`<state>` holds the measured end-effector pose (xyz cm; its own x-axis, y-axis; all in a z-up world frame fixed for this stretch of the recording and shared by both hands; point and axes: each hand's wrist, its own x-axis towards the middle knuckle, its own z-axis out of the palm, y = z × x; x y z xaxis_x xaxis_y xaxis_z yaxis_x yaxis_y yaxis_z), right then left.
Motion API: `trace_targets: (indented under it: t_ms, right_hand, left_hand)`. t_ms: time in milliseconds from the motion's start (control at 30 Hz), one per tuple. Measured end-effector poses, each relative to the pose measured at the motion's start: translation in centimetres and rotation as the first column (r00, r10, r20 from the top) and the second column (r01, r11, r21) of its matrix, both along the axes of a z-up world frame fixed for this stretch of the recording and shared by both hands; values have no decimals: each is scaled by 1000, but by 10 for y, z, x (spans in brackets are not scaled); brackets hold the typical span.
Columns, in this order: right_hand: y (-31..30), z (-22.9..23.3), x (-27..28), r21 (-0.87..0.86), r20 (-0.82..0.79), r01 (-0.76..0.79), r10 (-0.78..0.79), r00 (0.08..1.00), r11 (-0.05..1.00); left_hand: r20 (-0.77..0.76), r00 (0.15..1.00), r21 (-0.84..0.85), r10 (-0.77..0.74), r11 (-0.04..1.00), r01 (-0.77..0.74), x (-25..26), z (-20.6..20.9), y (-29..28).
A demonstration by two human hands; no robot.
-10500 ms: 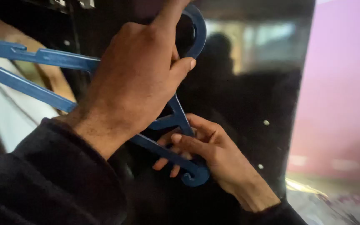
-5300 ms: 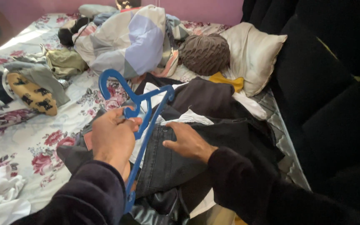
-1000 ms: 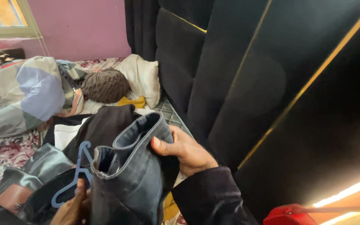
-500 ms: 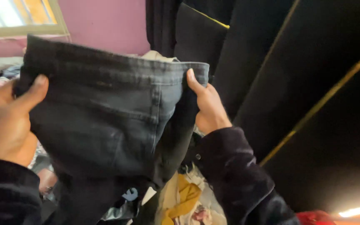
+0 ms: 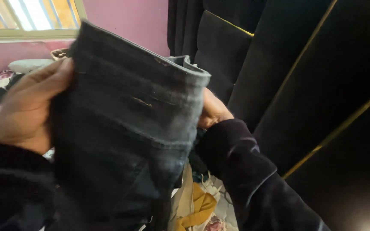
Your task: Hanging a pair of pants onto a plastic hanger.
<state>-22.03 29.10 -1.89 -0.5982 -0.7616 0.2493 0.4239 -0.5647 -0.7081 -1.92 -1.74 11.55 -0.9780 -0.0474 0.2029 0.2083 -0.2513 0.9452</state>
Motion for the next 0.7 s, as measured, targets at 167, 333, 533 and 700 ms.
trace_targets:
  t_ms: [167,333,533,700]
  right_hand:
    - [15,-43,-52,157,-482,443,-323,815,883]
    - [9,-30,-44,86,-423,444,-371,827,892]
    - [7,-13,-24,-17,-315,466,-447,837,885]
    - [8,4,-14,-15,-264,486,-473,841,874]
  left_hand:
    - [-171,985,-85,37,995,-52,-16,-11,17]
    - [-212,977,31,4,1000,2,-10,-15,36]
    - [-136,959,-206,-251,954,220,-14,-29,47]
    - [-104,973,-561,208,795,-230,-6,-23,68]
